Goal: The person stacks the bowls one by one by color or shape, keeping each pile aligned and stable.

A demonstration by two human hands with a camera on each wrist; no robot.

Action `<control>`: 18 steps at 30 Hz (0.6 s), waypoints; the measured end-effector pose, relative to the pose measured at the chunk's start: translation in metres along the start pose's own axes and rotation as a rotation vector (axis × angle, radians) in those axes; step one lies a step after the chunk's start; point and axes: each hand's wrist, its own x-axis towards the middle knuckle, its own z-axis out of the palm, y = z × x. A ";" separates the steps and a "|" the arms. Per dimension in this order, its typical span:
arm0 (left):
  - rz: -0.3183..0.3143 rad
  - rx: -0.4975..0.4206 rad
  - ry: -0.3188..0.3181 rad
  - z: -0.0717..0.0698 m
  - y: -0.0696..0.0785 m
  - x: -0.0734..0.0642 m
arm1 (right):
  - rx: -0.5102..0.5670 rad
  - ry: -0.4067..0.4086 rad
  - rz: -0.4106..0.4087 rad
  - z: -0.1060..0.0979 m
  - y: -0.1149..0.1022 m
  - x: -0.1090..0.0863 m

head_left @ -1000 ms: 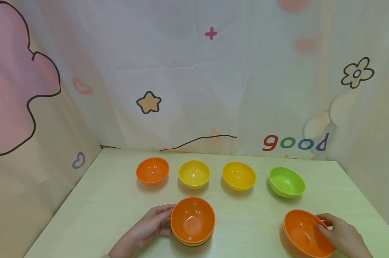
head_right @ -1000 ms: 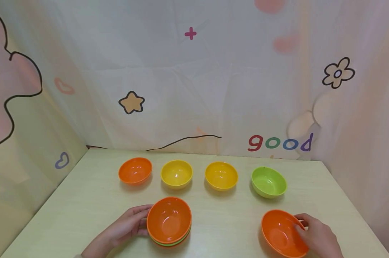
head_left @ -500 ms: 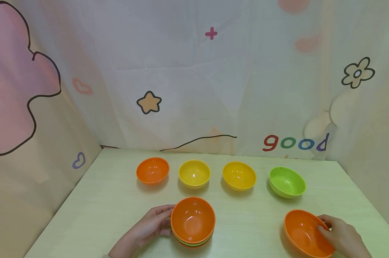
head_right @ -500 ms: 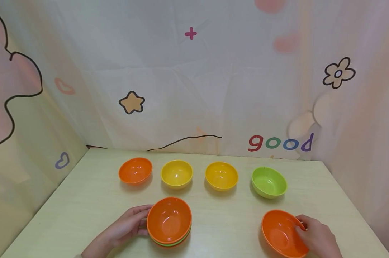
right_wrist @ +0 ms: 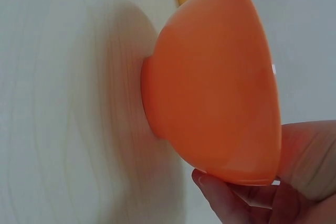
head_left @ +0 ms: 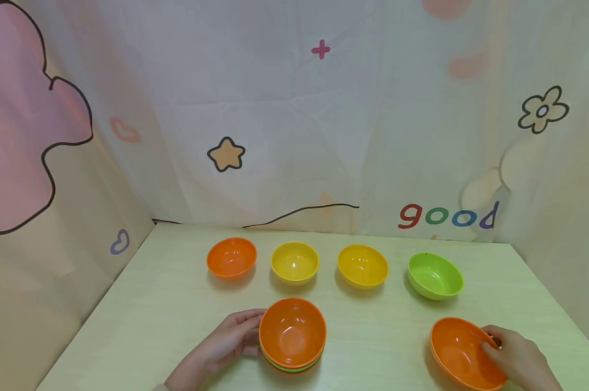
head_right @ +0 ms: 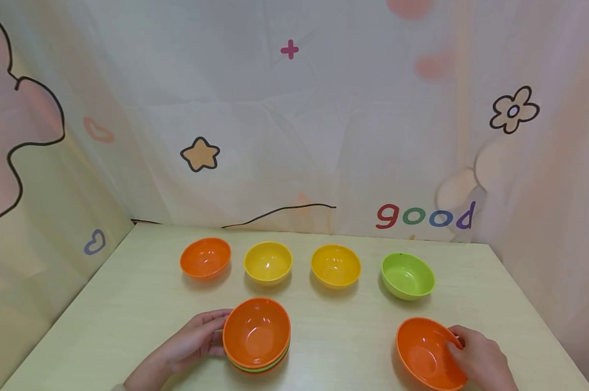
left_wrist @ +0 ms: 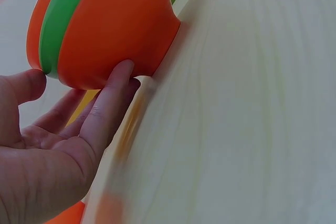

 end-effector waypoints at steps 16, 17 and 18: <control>-0.006 0.001 -0.001 -0.001 0.000 0.000 | 0.018 0.006 0.003 0.002 0.002 0.001; -0.007 0.000 -0.009 -0.001 0.000 0.000 | 0.023 0.003 0.006 0.003 0.003 0.001; -0.008 -0.003 -0.011 -0.001 0.000 0.000 | 0.025 0.003 0.004 0.003 0.004 0.002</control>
